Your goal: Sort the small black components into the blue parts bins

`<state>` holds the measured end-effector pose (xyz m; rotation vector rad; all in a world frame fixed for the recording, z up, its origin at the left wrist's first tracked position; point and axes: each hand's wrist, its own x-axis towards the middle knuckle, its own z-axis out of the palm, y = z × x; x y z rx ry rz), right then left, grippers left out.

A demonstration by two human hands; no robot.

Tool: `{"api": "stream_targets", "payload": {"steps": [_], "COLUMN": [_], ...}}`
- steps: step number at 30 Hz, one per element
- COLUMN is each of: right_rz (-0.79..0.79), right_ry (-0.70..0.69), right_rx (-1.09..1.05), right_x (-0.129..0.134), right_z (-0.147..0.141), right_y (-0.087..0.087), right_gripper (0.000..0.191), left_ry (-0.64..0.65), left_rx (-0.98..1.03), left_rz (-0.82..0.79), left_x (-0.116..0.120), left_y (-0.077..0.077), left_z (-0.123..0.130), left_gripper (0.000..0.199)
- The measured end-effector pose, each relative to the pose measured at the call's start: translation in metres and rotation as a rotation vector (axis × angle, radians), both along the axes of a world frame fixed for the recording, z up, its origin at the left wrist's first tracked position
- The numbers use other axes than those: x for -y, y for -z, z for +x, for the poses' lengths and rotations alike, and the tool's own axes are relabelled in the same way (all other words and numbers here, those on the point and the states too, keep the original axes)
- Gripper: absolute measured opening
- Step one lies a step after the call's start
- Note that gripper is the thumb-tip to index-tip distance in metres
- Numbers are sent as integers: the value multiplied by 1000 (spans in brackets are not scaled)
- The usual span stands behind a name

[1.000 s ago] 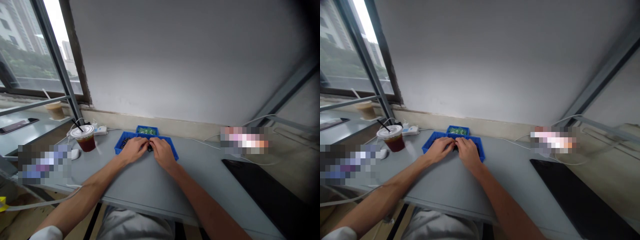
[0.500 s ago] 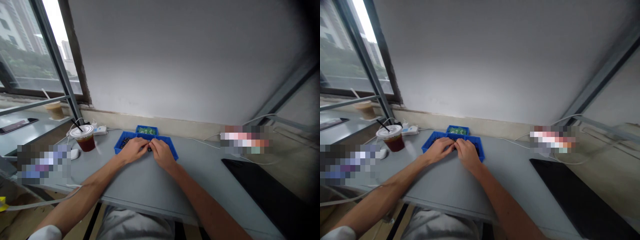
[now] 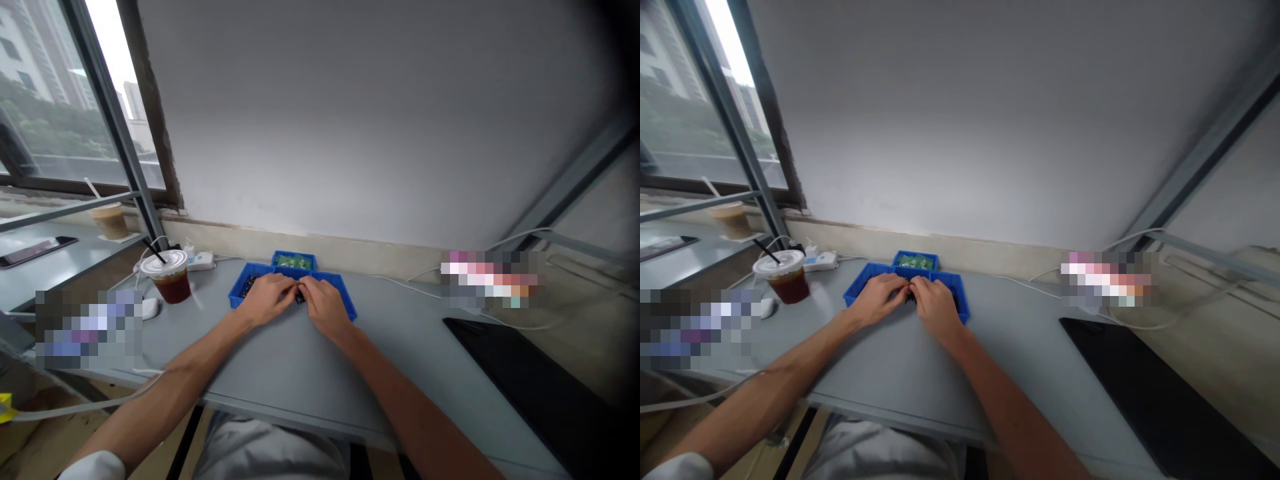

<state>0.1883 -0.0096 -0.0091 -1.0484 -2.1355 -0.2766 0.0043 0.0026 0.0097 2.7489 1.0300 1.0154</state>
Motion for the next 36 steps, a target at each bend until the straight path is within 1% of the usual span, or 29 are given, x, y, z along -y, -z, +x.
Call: {"api": "stream_targets", "payload": {"steps": [5,12,16,18,21,23,26,28,29,31,34,36], "right_rz": [-18,10,-1,19,55,67,71,73,75,71,49,43], "right_ry": [11,104,150,178,178,172,160,155,154,157,160,160], "right_rx": [-26,3,-1,-8,-16,-26,-38,-46,-51,-55,-45,-37], "right_x": [-1,-4,-1,0,1,0,-2,-2,-3,-3,-2,-1], "right_z": [0,-2,-2,-2,1,3,4,4,4,4,4,3], "right_y": [1,11,8,4,-2,-5,-5,-4,-3,-3,-3,-4], "right_gripper": [35,43,48,48,46,45,45,44,44,44,44,45], "left_ry": [34,76,59,-19,-235,-345,-455,-489,-488,-440,-322,-286], "left_rx": [-19,-38,-42,-9,58,95,101,102,99,68,-43,-127], "left_rz": [4,45,88,115,195,247,274,262,252,225,174,148], "left_x": [1,-1,-5,-10,-20,-27,-35,-37,-37,-35,-28,-22], "left_y": [0,3,1,-3,-11,-14,-15,-15,-15,-14,-12,-9], "left_z": [-1,1,-4,-12,-32,-47,-61,-63,-62,-57,-42,-31], "left_gripper": [26,24,22,22,25,24,24,24,23,22,21,22]}}
